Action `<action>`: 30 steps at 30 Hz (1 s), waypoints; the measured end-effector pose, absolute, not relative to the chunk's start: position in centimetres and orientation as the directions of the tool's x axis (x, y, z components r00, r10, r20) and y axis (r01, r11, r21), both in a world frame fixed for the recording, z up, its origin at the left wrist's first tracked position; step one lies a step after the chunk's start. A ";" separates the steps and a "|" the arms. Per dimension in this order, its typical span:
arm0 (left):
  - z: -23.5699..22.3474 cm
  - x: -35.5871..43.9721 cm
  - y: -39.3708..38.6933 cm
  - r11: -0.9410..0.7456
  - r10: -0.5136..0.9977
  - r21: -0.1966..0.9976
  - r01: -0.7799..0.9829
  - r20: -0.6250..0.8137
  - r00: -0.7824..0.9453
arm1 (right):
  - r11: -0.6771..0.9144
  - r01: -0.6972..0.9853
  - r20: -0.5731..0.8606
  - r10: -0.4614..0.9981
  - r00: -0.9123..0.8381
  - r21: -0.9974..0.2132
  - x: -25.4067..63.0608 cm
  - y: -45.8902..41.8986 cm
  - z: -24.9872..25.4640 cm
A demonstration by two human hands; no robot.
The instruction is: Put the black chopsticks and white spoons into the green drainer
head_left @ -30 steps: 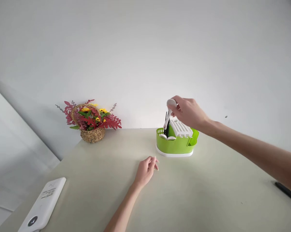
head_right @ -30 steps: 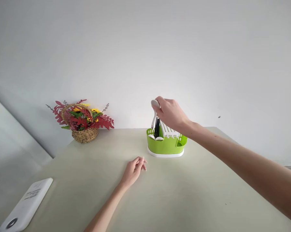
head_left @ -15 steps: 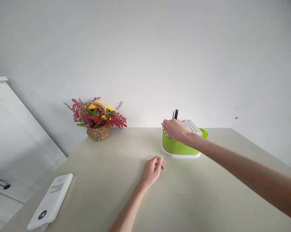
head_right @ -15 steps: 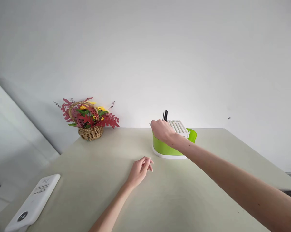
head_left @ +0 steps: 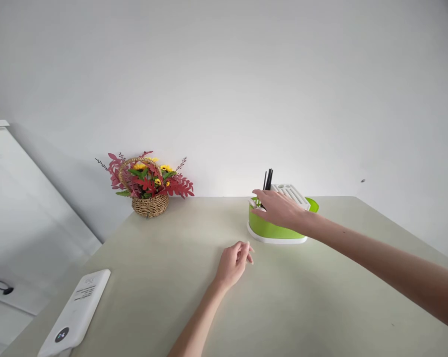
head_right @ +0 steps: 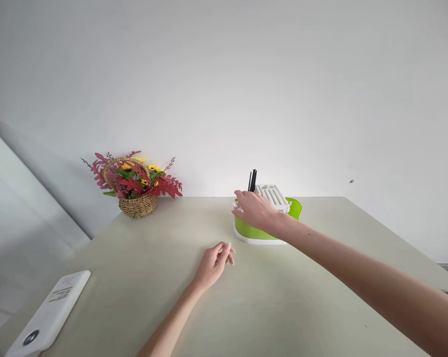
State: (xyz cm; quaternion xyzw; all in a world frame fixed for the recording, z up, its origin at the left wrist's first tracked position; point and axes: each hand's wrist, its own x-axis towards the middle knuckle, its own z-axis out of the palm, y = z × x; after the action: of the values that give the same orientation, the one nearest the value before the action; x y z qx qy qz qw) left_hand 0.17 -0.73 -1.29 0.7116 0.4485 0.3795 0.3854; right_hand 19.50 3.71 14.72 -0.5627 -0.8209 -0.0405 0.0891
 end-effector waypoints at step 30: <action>-0.3 0.1 -0.8 -0.306 0.938 0.866 0.396 0.204 0.281 | 0.161 0.970 0.447 0.865 -0.228 0.182 43.6 6.9 6.7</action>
State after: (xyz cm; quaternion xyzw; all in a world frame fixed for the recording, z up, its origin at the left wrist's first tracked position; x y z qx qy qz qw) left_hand 0.13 -0.85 -0.30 0.7150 0.4663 0.3769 0.3596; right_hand 43.58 6.87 6.73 -0.6097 -0.7524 -0.2184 0.1202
